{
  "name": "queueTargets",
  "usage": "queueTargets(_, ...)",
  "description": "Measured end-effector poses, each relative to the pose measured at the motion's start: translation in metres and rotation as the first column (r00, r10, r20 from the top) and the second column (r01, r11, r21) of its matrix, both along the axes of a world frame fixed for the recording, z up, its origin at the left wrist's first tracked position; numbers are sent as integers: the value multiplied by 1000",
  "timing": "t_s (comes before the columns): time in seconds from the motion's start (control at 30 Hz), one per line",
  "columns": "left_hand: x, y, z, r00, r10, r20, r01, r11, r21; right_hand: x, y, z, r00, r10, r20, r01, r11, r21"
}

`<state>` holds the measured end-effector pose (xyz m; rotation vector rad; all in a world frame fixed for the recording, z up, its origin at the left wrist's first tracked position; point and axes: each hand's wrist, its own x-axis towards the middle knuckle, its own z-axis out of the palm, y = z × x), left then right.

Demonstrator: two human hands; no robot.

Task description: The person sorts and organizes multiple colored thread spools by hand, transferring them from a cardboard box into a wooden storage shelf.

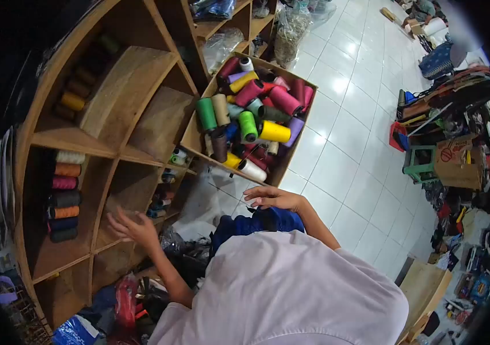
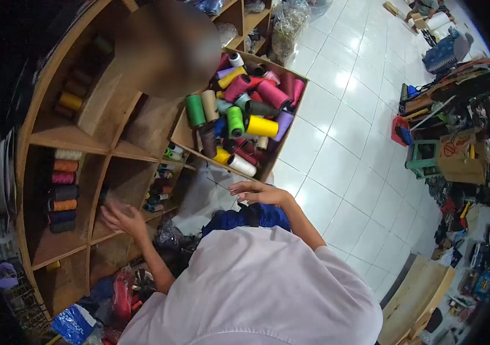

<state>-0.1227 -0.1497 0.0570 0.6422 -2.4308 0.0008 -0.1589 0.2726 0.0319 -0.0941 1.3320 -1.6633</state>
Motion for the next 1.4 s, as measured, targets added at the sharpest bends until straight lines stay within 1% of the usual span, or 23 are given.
queueTargets(0.03,-2,22,-11,996,-65,64,62,997,45,-12,16,-6,1000,8,11,-8,1000,-7)
queueTargets(0.1,-24,79,-34,937,-345,-47,334,855,397,-30,41,-25,992,102,-73,-106,993,-56)
queueTargets(0.13,-41,115,-35,900,-434,-44,408,800,440,-36,54,-35,981,109,-159,-115,993,-29)
queueTargets(0.17,-57,152,-36,856,-515,-45,469,738,484,-48,69,-36,981,117,-157,-125,991,-41)
queueTargets(0.23,-87,206,-48,774,-632,-36,498,573,651,-69,91,-30,994,112,-4,-112,992,-53)
queueTargets(0.3,-115,240,-60,722,-692,-16,458,460,761,-91,106,-21,991,133,-2,-133,991,-30)
queueTargets(0.43,-143,272,-93,755,-654,-47,437,447,781,-123,125,-26,981,193,-17,-193,981,-23)
queueTargets(0.5,-145,280,-96,720,-609,333,261,682,684,-127,130,-36,976,215,-21,-215,976,-38)
queueTargets(0.53,-144,284,-95,644,-568,513,197,771,606,-129,132,-40,974,228,-17,-228,973,-40)
queueTargets(0.63,-143,287,-102,566,-580,585,249,797,550,-130,131,-41,971,237,-28,-239,966,-95)
queueTargets(0.77,-139,294,-112,605,-535,590,362,845,395,-144,148,-16,989,138,-60,-145,982,-124)
queueTargets(0.83,-141,290,-115,501,-531,683,230,843,486,-156,164,-6,998,-14,-61,-2,966,-258)
queueTargets(0.87,-143,287,-116,506,-532,679,208,839,502,-164,169,-2,983,-100,-154,71,982,-178)
queueTargets(0.9,-146,285,-116,514,-526,678,215,844,491,-176,174,-3,976,-183,-118,158,968,-196)
queueTargets(0.97,-148,285,-116,487,-510,709,158,850,503,-199,185,-3,907,-276,-319,287,958,-15)
queueTargets(1.0,-141,286,-117,602,-514,611,261,850,457,-208,188,-7,847,-358,-392,389,921,-2)
queueTargets(1.1,-144,284,-121,597,-549,585,191,806,560,-235,192,-31,648,-566,-509,659,752,3)
queueTargets(1.13,-142,286,-115,607,-537,586,179,811,558,-239,191,-36,613,-648,-452,729,685,8)
queueTargets(1.17,-142,286,-109,603,-564,564,127,766,631,-237,193,-40,621,-697,-358,759,649,52)
queueTargets(1.23,-142,288,-101,615,-576,539,65,718,693,-234,189,-63,584,-696,-417,791,603,101)
queueTargets(1.3,-135,288,-102,697,-616,368,161,634,756,-224,183,-77,552,-724,-414,821,558,120)
queueTargets(1.33,-131,289,-103,716,-631,301,266,644,718,-218,179,-80,514,-758,-402,845,528,84)
queueTargets(1.4,-126,293,-104,759,-603,246,265,631,729,-213,176,-82,504,-761,-408,853,514,95)
